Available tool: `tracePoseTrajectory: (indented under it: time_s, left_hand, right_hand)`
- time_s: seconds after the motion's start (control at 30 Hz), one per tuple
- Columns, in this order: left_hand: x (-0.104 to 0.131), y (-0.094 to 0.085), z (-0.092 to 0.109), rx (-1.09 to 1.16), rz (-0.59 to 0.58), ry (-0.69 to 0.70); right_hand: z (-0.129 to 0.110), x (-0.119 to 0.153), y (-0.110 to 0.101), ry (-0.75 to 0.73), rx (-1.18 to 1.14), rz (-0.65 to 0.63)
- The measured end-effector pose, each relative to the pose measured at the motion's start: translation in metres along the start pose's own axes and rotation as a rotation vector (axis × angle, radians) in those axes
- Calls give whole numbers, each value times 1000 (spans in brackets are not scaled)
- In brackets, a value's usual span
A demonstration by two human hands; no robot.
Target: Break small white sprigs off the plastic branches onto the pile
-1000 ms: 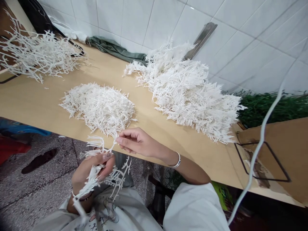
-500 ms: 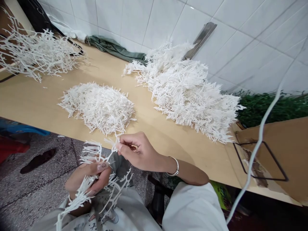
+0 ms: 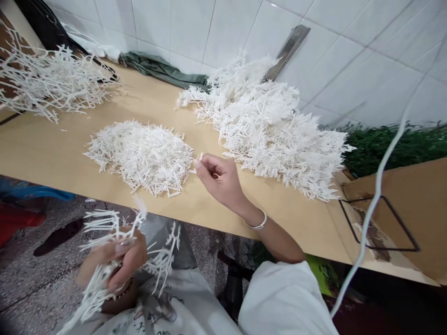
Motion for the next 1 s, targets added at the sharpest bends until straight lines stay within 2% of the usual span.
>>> tracePoseTrajectory:
  time_s: [0.07, 0.2, 0.3, 0.37, 0.43, 0.53, 0.63, 0.73, 0.87, 1.0]
  left_hand:
    - [-10, -3, 6, 76, 25, 15]
    - [-9, -6, 7, 185, 108, 54]
    - [-11, -16, 4, 218, 166, 62]
    - [-19, -20, 5, 202, 150, 67]
    - [-28, -21, 9, 177, 112, 81]
    - [-40, -24, 17, 120, 117, 103]
    - [-44, -28, 21, 26, 174, 105]
    - [-42, -29, 18, -68, 205, 75]
    - [-38, -26, 16, -165, 154, 53]
    - [-33, -22, 25, -238, 113, 145]
  right_hand:
    - [10, -1, 16, -13, 83, -77]
    - [41, -4, 41, 5, 224, -197]
    - [56, -4, 51, 6, 397, -300]
    - [59, -5, 52, 22, 455, -313]
    - [55, -6, 46, 35, 452, -258]
    - [32, -8, 46, -20, 335, -207]
    - [0, -3, 63, -82, 126, -315]
    - [-19, 5, 77, -56, 87, -430]
    - [-13, 15, 86, 63, 92, -572]
    - [4, 26, 93, 212, -46, -704]
Point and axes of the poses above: each hand's wrist, its own x-axis away from the middle knuckle, its own y-axis out of the palm, z = x × y, the point moved 9 cm from there along -x, towards the middle knuckle, and after that the axes turned 15 degrees about -y, right-handed, at the moved point
